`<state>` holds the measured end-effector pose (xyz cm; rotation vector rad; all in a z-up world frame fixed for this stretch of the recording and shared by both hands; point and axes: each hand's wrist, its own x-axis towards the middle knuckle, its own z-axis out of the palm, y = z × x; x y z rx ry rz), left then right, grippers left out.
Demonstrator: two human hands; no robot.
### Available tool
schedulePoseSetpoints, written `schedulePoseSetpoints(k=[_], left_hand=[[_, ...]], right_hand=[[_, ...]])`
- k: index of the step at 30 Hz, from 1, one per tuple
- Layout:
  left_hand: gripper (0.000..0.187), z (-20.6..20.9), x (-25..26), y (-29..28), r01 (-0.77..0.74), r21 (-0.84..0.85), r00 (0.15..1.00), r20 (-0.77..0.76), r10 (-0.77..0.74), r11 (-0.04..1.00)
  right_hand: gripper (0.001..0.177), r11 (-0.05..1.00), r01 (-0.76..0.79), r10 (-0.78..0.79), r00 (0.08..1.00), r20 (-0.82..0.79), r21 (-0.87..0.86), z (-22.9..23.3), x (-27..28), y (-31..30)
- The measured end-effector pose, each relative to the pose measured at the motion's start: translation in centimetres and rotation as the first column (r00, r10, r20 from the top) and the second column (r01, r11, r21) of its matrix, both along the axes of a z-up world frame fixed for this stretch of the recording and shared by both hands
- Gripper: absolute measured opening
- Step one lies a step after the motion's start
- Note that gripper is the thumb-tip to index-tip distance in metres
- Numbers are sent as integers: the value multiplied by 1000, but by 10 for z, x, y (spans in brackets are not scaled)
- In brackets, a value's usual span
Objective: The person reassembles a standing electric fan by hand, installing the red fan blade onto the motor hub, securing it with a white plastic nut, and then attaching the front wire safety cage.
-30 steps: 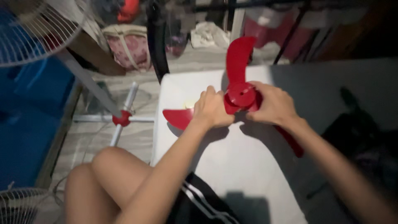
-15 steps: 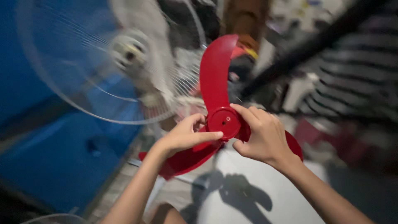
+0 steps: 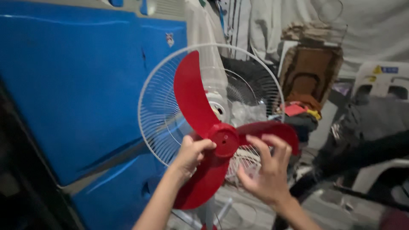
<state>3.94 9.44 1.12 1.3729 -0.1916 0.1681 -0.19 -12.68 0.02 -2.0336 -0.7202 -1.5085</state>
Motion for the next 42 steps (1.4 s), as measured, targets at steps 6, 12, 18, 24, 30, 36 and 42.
schedulePoseSetpoints(k=[6,12,18,24,30,36,42], left_hand=[[46,-2,15,18,126,-298,986,140,-87,946],[53,7,38,23,263,-353,959,198,-203,898],[51,-27,56,21,225,-323,973,37,-226,919],[52,-55,54,31,114,-30,992,57,-112,993],[49,-53,61,36,76,-44,997,37,-75,996],[47,-52,61,37,136,-121,991,7,-136,983],[46,-56,61,37,92,-77,994,-47,-96,993]], right_hand=[[50,837,-131,474,660,-584,532,-16,58,33],[24,189,-129,977,-72,-199,973,-6,111,34],[20,129,-97,956,-252,-150,987,-47,140,34],[26,205,-55,945,-250,-212,977,-80,143,48],[24,103,-92,957,-261,-124,990,-88,160,58],[12,91,-55,963,-251,-102,994,-89,159,54],[16,130,19,977,-171,-125,991,-75,145,54]])
